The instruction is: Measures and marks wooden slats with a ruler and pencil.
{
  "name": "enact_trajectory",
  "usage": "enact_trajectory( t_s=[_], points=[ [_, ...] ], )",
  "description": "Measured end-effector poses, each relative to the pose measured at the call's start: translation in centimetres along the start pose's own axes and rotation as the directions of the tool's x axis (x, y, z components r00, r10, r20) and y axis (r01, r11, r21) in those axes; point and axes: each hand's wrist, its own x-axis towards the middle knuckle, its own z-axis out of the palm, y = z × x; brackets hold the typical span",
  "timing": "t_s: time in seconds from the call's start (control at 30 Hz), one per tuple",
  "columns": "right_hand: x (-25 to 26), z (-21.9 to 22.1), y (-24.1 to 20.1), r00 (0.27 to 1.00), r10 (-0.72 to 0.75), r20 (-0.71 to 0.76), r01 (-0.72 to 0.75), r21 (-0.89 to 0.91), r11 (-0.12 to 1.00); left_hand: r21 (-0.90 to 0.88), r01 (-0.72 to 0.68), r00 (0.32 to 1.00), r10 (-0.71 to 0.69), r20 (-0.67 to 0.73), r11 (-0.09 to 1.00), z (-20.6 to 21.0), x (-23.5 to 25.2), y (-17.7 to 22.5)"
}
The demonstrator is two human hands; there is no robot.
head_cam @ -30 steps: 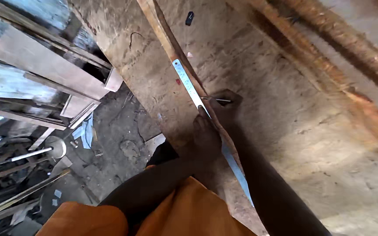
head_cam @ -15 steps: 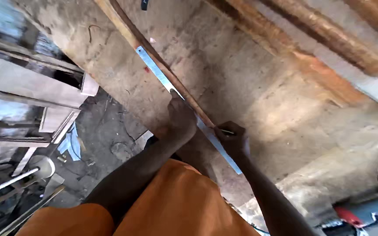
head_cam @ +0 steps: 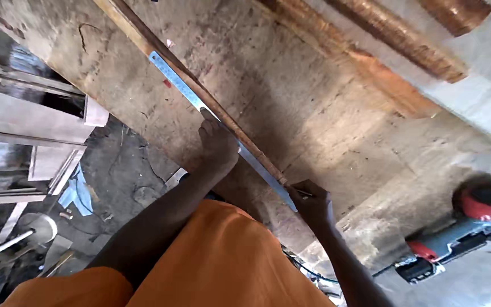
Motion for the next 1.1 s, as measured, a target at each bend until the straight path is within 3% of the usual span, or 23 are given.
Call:
enact_trajectory(
  t_s=[0.13, 0.27, 0.4, 0.5, 0.57, 0.73, 0.8, 0.9, 1.0, 1.1],
  points=[
    [0.6, -0.3, -0.9, 0.999, 0.031, 0.023, -0.028, -0.092, 0.995, -0.011, -0.007, 1.000, 0.007, -0.011, 1.000, 0.2, 0.2, -0.2],
    [1.3, -0.6, -2.1, 0.980, 0.140, 0.140, -0.097, -0.274, 0.957, -0.020, -0.043, 0.999, 0.043, -0.030, 0.999, 0.5, 0.0, -0.6],
    [2.6, -0.1, -2.6, 0.981, 0.124, 0.149, -0.080, -0.271, 0.959, -0.077, -0.046, 0.998, 0.043, -0.048, 0.996, 0.5, 0.0, -0.7],
    [4.7, 1.3, -5.6, 0.983, 0.055, 0.175, 0.001, -0.307, 0.952, -0.158, -0.061, 0.994, 0.045, -0.099, 0.986, 0.7, -0.4, -1.1],
    [7.1, 2.5, -9.0, 0.988, -0.010, 0.156, 0.058, -0.305, 0.951, -0.155, -0.067, 0.997, 0.062, -0.037, 0.986, 0.3, -0.3, -1.2],
    [15.5, 6.9, -18.7, 0.952, -0.213, 0.220, 0.252, -0.165, 0.954, -0.307, -0.032, 0.997, 0.007, -0.081, 0.951, 1.5, 0.3, -1.3],
    [18.7, 8.9, -22.5, 0.917, -0.345, 0.199, 0.369, -0.099, 0.924, -0.209, -0.111, 0.985, 0.080, -0.154, 0.972, 2.7, 0.3, -1.6],
    [22.0, 11.1, -28.0, 0.876, -0.444, 0.187, 0.461, -0.059, 0.885, -0.155, -0.127, 0.986, 0.107, -0.128, 0.980, 2.2, -0.2, -1.6],
    [23.4, 11.9, -29.9, 0.866, -0.474, 0.162, 0.484, -0.030, 0.874, -0.158, -0.084, 0.993, 0.069, -0.098, 0.984, 1.7, 0.0, -1.2],
    [21.9, 10.7, -26.8, 0.872, -0.464, 0.155, 0.456, 0.084, 0.886, -0.213, -0.080, 0.991, 0.055, -0.121, 0.974, 1.9, -0.2, -1.0]
  ],
)
